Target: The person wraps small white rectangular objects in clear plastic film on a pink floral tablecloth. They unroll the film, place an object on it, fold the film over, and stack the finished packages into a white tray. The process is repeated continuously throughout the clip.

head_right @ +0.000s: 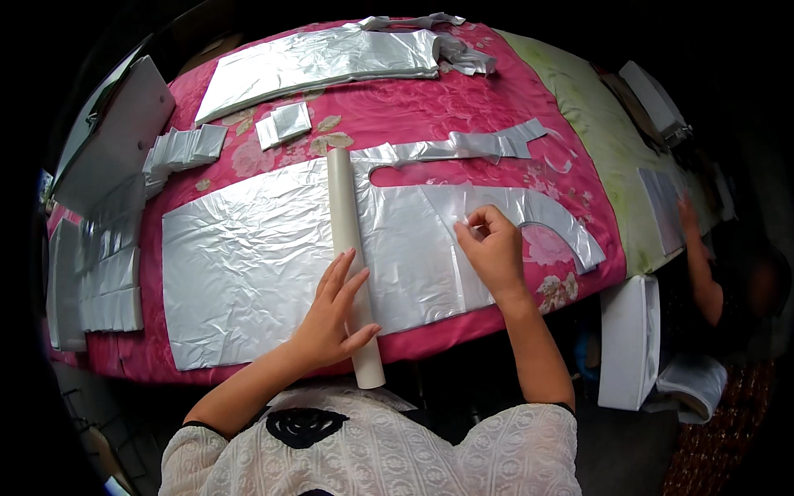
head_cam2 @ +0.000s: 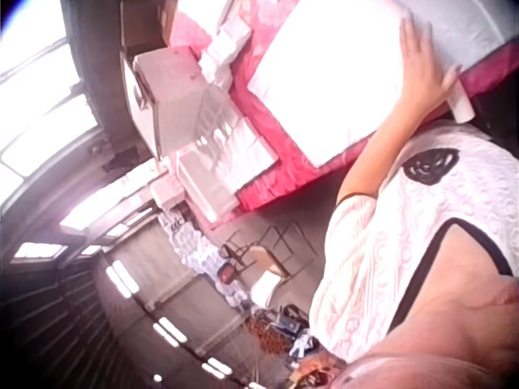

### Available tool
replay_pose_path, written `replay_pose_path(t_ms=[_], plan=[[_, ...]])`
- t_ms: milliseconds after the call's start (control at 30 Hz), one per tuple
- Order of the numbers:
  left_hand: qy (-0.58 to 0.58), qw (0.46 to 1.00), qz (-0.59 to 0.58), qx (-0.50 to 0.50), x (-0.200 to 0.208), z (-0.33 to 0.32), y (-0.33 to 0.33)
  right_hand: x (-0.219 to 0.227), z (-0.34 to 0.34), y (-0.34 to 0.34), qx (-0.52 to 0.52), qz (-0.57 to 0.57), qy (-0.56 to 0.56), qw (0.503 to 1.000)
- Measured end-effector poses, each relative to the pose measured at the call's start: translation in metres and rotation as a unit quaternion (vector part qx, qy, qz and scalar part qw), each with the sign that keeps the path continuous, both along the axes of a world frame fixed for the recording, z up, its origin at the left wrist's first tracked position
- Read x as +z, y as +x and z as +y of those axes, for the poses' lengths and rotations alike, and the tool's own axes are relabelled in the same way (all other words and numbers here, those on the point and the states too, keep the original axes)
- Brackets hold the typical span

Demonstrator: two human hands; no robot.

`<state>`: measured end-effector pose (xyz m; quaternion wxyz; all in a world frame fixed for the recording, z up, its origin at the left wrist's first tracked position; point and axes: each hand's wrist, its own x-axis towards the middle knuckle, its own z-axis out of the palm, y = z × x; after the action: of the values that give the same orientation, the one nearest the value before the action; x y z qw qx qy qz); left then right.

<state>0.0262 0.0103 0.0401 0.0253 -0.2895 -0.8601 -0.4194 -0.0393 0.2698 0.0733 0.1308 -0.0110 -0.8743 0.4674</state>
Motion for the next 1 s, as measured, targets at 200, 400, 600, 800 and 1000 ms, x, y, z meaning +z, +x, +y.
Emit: replay_pose_path(t_ms=[200, 400, 600, 800, 1000], plan=[[0.433, 0.775, -0.457, 0.065, 0.016, -0.022, -0.012, 0.007, -0.124, 0.057, 0.359, -0.007, -0.010, 0.933], [0.299, 0.803, -0.472, 0.207, 0.004, -0.126, -0.019, 0.020, -0.138, 0.094, 0.403, 0.181, 0.090, 0.892], [0.147, 0.854, -0.421, 0.269, 0.002, -0.223, -0.013, 0.014, -0.105, 0.123, 0.208, -0.142, 0.329, 0.910], [0.057, 0.839, -0.441, 0.315, 0.004, -0.255, -0.017, -0.008, -0.097, 0.130, 0.190, -0.345, 0.098, 0.914], [-0.049, 0.867, -0.398, 0.296, 0.017, -0.294, -0.024, -0.009, -0.081, 0.133, 0.183, -0.362, 0.073, 0.911]])
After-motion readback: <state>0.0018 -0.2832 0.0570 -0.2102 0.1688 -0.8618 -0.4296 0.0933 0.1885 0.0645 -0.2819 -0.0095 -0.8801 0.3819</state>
